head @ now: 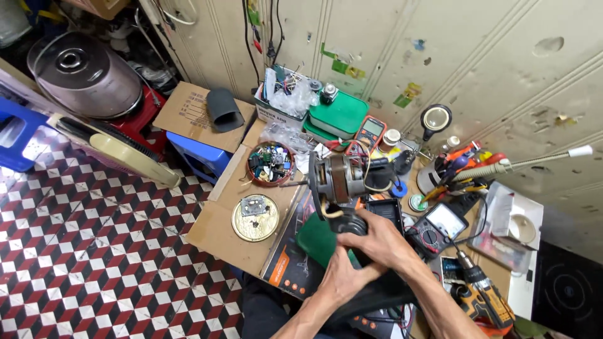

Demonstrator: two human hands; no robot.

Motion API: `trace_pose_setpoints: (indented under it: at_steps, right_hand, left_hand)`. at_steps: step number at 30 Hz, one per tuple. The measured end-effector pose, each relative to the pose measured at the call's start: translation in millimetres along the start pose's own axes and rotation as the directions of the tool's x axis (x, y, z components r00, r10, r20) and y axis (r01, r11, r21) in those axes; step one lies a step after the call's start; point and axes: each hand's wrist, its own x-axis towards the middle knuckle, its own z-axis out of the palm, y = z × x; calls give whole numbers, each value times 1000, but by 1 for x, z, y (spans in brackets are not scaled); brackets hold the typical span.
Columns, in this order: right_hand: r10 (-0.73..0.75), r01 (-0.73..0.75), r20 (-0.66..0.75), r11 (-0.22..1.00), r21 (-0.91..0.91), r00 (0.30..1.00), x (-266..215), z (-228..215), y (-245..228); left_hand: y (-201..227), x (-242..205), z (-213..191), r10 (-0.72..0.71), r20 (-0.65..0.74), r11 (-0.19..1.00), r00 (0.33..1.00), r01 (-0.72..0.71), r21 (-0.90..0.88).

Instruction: The person assembles an induction cooktop by placing the glass top onto the base unit and securing it with screws using a power drill. They then handle a separate black plastic housing component, placing it on the workbench.

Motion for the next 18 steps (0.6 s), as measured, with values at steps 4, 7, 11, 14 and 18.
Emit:
trace_pose_setpoints:
  at_steps: [4,7,11,14,18]
  right_hand:
    - [35,-67,-160,978,-198,986,-23,-7,13]
    - [3,-45,-206,979,-199,979,-36,-3,23]
    - [46,-108,-224,956,-273,974,-48,14,32]
    - [89,-159,-235,942,-296,968,-51,29,34]
    - [113,-196,-247,920,-339,962,-52,45,25]
  left_hand:
    - [33,-14,-43,12,349,969,937,-97,228]
    - [4,-23,-79,-48,244,982,969,1,190]
    - [8,-4,-105,140,-178,986,974,-121,114]
    - [30,27,-110,334,-179,937,925,-347,-42]
    - [49,53,-102,250,5,967,968,-250,54]
